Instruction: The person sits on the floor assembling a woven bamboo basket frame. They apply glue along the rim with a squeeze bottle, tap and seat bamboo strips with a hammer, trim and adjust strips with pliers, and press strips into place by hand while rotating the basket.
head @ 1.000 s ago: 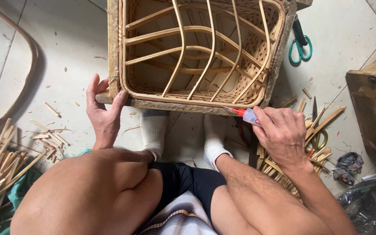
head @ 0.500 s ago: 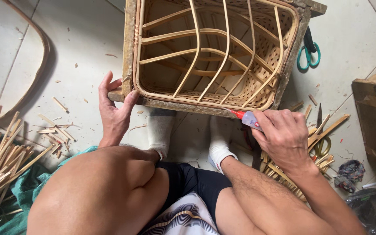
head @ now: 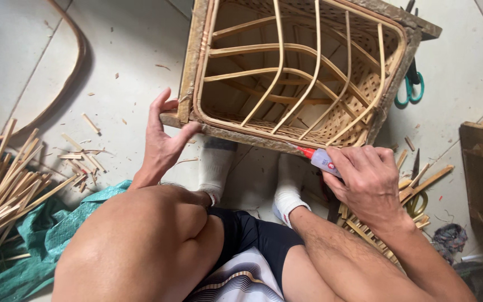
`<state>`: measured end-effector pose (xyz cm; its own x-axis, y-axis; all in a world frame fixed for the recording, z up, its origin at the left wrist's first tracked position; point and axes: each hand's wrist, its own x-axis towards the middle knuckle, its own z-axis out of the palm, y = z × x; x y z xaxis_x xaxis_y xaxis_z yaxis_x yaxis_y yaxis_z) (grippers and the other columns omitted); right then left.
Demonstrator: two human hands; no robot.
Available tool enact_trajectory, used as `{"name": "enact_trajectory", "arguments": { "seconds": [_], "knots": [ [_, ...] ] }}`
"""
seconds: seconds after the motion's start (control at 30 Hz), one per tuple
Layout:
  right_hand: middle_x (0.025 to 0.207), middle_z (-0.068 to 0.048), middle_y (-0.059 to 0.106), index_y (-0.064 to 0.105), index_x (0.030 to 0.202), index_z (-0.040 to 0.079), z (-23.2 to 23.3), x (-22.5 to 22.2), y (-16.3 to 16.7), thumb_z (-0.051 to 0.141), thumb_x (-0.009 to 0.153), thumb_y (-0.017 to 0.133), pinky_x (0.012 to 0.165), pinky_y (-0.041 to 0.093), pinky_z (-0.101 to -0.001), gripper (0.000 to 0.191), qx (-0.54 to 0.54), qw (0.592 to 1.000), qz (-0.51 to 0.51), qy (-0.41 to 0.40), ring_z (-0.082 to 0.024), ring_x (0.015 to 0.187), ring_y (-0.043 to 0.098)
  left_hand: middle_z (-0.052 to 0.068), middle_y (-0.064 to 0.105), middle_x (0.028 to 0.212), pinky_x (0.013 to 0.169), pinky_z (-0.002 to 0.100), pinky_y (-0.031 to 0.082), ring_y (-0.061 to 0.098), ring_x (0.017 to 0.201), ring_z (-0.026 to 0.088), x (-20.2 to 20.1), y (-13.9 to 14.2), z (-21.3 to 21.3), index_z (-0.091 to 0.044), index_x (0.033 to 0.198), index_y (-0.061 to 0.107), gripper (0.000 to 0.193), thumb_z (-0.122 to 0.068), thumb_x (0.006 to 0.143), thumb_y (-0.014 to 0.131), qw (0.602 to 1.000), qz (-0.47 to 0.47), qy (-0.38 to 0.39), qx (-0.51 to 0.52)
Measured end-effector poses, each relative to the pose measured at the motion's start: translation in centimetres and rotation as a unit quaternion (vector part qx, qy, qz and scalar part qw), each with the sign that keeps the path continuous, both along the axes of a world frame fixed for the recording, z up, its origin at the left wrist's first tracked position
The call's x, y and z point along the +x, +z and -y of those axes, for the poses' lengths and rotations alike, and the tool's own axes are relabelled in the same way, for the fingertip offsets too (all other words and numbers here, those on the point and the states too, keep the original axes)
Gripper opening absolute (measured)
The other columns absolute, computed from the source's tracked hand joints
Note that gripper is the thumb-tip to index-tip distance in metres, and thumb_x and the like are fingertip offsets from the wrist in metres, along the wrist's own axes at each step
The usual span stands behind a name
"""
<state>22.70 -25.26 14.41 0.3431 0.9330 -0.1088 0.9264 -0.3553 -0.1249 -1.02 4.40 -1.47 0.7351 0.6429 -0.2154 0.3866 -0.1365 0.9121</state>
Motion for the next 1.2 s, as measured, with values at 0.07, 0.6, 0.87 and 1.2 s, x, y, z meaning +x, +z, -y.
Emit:
{"name": "enact_trajectory", "arguments": {
  "seconds": [0.07,0.6,0.87,1.2],
  "knots": [
    [0.09,-0.004,0.067,0.073,0.116,0.007,-0.9,-0.3,-0.4,0.023,0.073,0.088,0.085,0.043,-0.0402,0.048,0.003,1.0,-0.001,0.01,-0.02,0.088,0.062,0.02,0.059,0.136,0.117,0.046,0.04,0.056,0.129,0.03,-0.2,0.1,-0.5,-0.003,0.16,0.029,0.107,-0.03,0.079,0.093,0.999,-0.004,-0.029,0.017],
    [0.089,-0.006,0.067,0.073,0.113,0.005,-5.2,-1.3,-0.2,0.025,0.075,0.087,0.085,0.044,-0.0406,0.045,0.017,0.999,-0.014,0.04,-0.023,0.085,0.063,0.015,0.064,0.129,0.114,0.042,0.047,0.062,0.125,0.026,-0.7,-0.7,-0.8,-0.008,0.16,0.032,0.113,-0.038,0.072,0.097,0.999,0.013,-0.013,0.048],
    [0.087,-0.006,0.066,0.072,0.11,0.005,-7.3,-2.0,-1.2,0.024,0.074,0.086,0.083,0.046,-0.0403,0.043,0.022,0.997,0.001,0.073,-0.024,0.085,0.064,0.013,0.065,0.129,0.114,0.041,0.047,0.063,0.125,0.025,-0.8,-0.8,-0.8,-0.009,0.16,0.031,0.114,-0.04,0.072,0.097,0.998,0.031,-0.008,0.052],
    [0.087,-0.007,0.066,0.071,0.109,0.004,-9.1,-2.2,-0.9,0.025,0.076,0.086,0.082,0.047,-0.0404,0.041,0.042,0.996,-0.037,0.074,-0.023,0.083,0.063,0.013,0.063,0.131,0.117,0.041,0.047,0.061,0.127,0.024,-1.0,-1.7,-0.7,-0.009,0.161,0.032,0.115,-0.043,0.071,0.096,0.997,0.065,0.006,0.045]
  ]
}}
